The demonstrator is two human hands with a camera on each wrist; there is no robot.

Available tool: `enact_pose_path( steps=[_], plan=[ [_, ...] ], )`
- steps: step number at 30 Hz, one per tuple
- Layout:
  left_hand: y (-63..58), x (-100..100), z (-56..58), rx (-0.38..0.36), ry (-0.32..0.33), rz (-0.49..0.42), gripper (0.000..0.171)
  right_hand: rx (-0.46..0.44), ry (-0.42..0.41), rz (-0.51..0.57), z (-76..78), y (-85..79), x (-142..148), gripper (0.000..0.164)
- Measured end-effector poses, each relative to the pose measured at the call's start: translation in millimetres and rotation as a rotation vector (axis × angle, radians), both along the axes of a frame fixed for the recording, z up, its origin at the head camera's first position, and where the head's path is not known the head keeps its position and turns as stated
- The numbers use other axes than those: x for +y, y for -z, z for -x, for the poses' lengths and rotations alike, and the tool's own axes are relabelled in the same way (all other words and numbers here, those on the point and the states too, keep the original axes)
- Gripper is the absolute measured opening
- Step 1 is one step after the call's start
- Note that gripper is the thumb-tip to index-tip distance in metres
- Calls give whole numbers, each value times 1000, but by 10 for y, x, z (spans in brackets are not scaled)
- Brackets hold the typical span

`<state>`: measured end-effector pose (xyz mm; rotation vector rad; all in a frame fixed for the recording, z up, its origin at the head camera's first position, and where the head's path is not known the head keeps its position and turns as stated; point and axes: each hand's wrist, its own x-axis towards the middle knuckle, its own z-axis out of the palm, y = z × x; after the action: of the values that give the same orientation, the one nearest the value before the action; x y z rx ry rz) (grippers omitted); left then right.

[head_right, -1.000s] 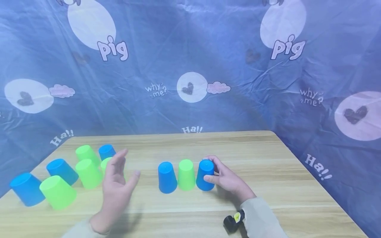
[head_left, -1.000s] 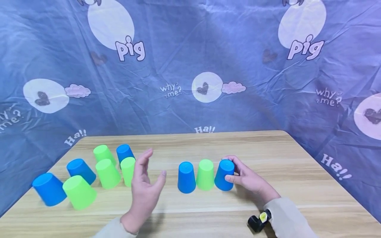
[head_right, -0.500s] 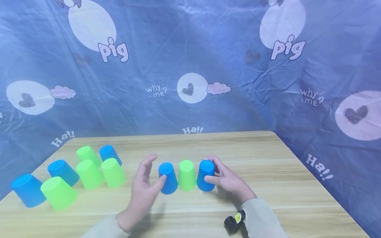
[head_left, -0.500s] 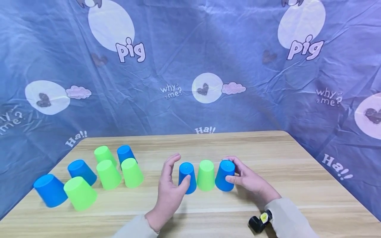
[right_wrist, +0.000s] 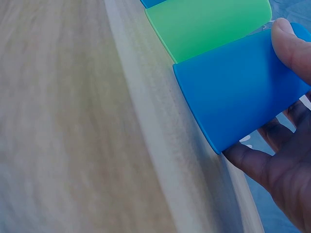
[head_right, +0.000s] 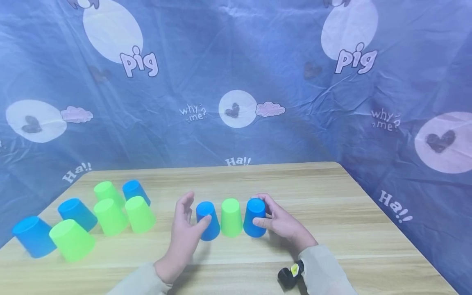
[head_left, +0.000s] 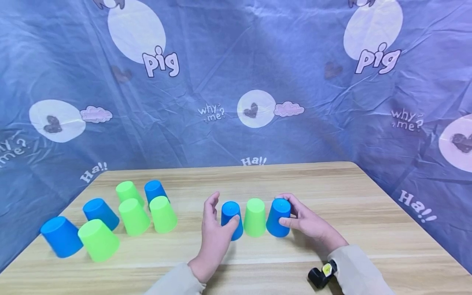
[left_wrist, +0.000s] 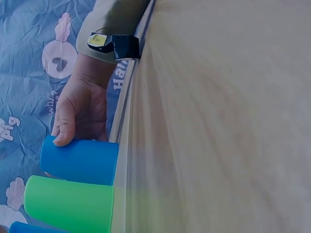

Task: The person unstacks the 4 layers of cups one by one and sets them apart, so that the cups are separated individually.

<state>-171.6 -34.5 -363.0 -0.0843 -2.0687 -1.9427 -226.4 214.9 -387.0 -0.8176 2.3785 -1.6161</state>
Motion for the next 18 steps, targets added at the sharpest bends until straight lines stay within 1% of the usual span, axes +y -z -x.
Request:
enact_pose_path(
  steps=[3, 6, 11, 13, 15, 18],
  plan=[
    [22, 10, 42, -59, -9, -25, 69, -10, 6, 1, -5, -15, 4, 51],
    [50, -9, 66, -113, 6, -39, 72, -31, 10, -3, -18, -9, -9, 52],
    [90, -46, 119, -244, 98, -29, 77, -32, 31, -5, -34, -16, 3, 52],
    [111, -66, 142, -293, 133, -29, 79, -21, 26, -9, -31, -20, 7, 52],
    [129, -87, 161, -328, 155, -30, 82, -23, 18, -13, -24, -20, 9, 52],
    [143, -101, 185, -362, 184, -16, 84, -19, 11, -13, -20, -20, 10, 52]
  ],
)
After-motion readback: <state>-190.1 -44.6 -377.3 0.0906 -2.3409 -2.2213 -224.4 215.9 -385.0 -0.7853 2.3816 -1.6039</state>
